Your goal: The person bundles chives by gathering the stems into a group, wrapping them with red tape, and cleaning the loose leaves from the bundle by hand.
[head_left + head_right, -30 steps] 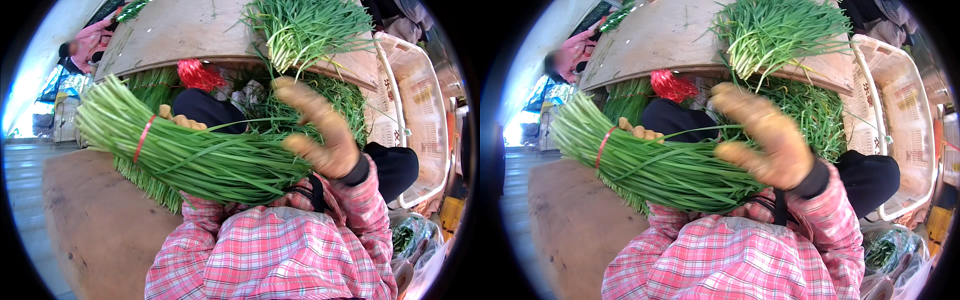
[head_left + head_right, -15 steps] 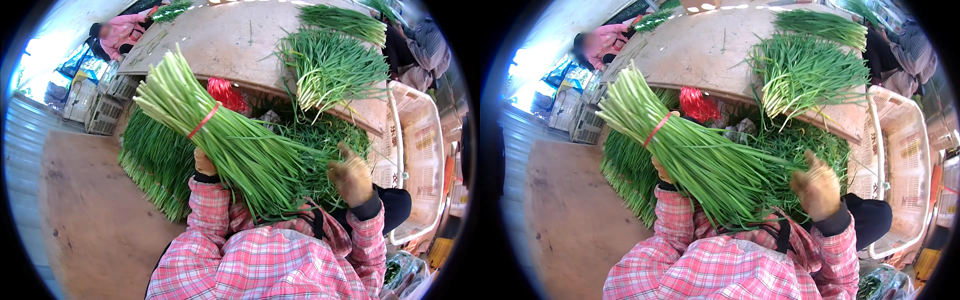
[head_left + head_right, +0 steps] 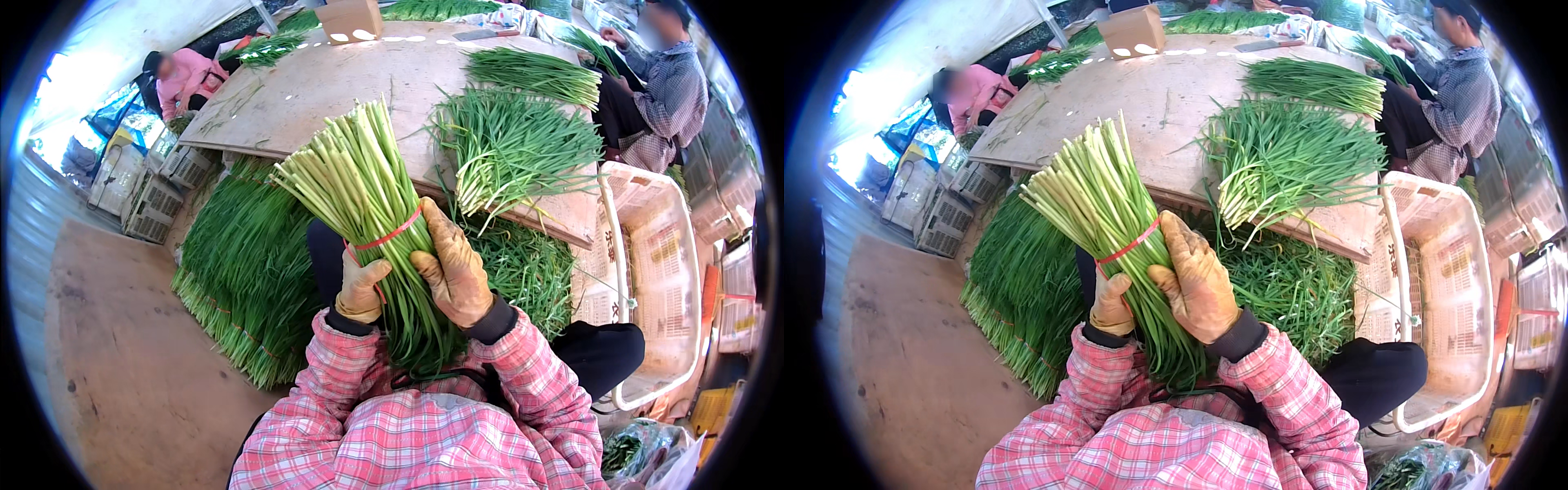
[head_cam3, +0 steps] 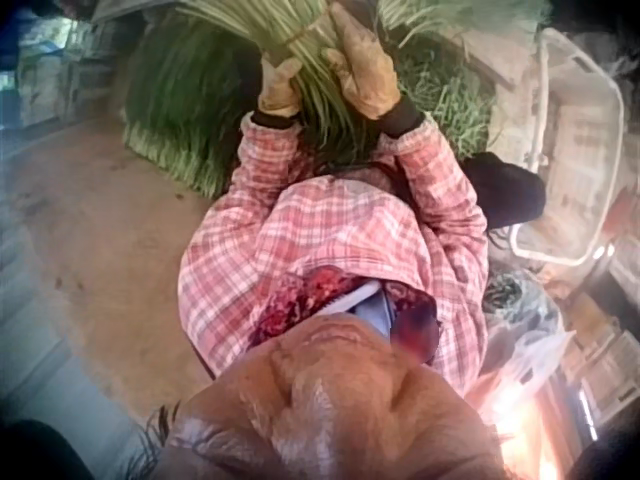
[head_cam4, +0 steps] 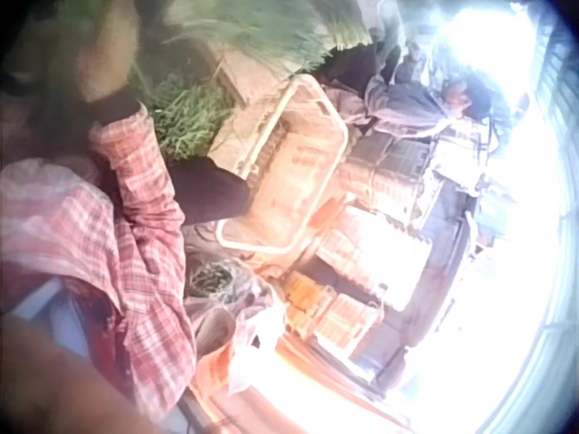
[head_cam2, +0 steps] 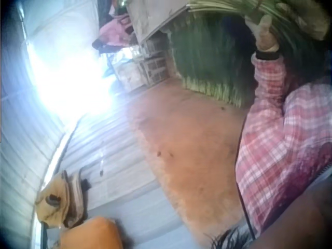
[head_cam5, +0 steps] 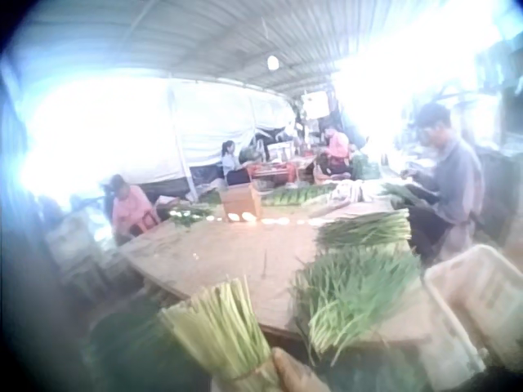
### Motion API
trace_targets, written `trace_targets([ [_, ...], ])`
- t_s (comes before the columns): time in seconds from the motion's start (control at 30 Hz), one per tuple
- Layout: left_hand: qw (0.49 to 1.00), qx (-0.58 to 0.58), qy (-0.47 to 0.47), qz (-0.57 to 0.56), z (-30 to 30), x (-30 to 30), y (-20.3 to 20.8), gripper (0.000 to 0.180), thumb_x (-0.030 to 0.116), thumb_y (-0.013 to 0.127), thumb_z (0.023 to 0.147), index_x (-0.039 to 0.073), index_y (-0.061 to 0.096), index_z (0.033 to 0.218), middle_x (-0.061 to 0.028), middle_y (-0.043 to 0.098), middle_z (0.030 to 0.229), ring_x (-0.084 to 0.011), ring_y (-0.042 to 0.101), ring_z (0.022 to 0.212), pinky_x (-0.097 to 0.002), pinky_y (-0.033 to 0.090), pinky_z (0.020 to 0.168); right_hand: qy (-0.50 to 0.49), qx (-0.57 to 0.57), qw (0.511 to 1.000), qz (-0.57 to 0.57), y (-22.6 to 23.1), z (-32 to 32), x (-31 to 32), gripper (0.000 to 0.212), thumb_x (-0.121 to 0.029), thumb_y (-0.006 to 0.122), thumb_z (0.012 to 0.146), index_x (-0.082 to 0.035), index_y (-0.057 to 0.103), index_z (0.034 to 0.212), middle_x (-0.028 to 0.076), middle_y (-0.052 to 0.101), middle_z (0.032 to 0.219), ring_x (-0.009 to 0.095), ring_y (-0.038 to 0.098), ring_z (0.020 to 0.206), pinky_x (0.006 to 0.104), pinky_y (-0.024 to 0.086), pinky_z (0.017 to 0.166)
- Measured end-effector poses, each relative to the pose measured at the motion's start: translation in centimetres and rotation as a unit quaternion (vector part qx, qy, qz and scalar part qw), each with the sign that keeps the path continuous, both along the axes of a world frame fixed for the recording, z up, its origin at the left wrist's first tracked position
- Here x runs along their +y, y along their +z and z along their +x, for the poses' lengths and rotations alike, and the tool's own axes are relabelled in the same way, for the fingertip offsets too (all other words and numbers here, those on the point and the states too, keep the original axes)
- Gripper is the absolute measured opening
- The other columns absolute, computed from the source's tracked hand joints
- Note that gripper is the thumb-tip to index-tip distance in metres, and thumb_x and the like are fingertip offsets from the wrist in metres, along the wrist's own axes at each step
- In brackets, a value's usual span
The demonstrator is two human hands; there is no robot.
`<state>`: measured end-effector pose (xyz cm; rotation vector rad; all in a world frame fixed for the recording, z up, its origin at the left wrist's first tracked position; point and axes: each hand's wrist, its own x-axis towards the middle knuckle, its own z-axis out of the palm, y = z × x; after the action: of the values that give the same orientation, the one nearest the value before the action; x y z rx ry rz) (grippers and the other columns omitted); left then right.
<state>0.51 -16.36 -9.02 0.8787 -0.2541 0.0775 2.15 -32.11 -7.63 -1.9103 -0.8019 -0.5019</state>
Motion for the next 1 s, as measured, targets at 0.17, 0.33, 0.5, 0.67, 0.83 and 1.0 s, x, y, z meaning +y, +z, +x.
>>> trace_targets([
  [0.17,0.999,0.031,0.003,0.031,-0.4,-0.5,-1.3,0.073,0.027,0.076,0.072,-0.001,0.044,0.131,-0.0137,0.059,0.12,-0.0252,0.062,0.102,-0.0364,0.053,0.088,0.039,0.068,0.994,0.072,-1.4,-0.8,-1.4,0.054,-0.012,0.06,0.09,-0.001,0.04,0.139,0.023,0.045,0.137,0.037,0.046,0.125,0.0374,0.036,0.105],
  [0.33,0.999,0.004,-0.008,0.049,-0.2,0.0,-1.7,0.058,0.017,0.077,0.073,-0.004,0.053,0.122,-0.0104,0.064,0.113,-0.019,0.063,0.097,-0.0332,0.051,0.085,0.009,0.098,0.994,0.043,1.4,-0.7,-3.1,0.077,-0.032,0.069,0.085,0.006,0.032,0.14,0.027,0.043,0.137,0.038,0.044,0.127,0.0395,0.034,0.107],
  [0.5,0.999,0.009,0.003,0.038,-0.9,-2.3,-0.8,0.053,0.013,0.075,0.072,-0.002,0.056,0.12,-0.0064,0.064,0.113,-0.0158,0.061,0.1,-0.0307,0.046,0.09,-0.064,0.075,0.992,0.076,0.5,-0.7,-0.4,0.062,-0.03,0.057,0.093,0.007,0.035,0.137,0.027,0.054,0.122,0.041,0.055,0.11,0.0415,0.045,0.092],
  [0.67,0.997,0.047,0.012,0.065,-1.6,-2.9,-1.2,0.051,0.003,0.073,0.073,-0.001,0.056,0.121,-0.0057,0.063,0.114,-0.0135,0.059,0.102,-0.0293,0.045,0.092,-0.028,-0.022,0.993,0.11,-1.4,1.0,-2.1,0.042,-0.015,0.049,0.097,0.005,0.042,0.133,0.025,0.061,0.114,0.041,0.062,0.098,0.0416,0.05,0.083],
  [0.83,0.994,0.03,0.036,0.098,-1.4,-4.2,0.7,0.055,-0.001,0.073,0.074,0.0,0.052,0.125,-0.0051,0.061,0.118,-0.0135,0.058,0.105,-0.0306,0.044,0.095,0.029,0.117,0.979,0.165,-1.4,0.1,-3.2,0.059,-0.027,0.053,0.096,0.003,0.031,0.143,0.022,0.048,0.135,0.033,0.049,0.124,0.0372,0.038,0.102],
  [1.0,0.991,-0.005,0.029,0.132,-0.5,-5.8,1.3,0.072,0.005,0.078,0.075,0.002,0.039,0.135,-0.0059,0.055,0.126,-0.0155,0.053,0.112,-0.0325,0.042,0.098,0.027,0.192,0.961,0.196,1.3,-1.2,-3.1,0.098,-0.033,0.077,0.079,0.003,0.016,0.147,0.018,0.047,0.136,0.025,0.045,0.126,0.0359,0.036,0.104],
])
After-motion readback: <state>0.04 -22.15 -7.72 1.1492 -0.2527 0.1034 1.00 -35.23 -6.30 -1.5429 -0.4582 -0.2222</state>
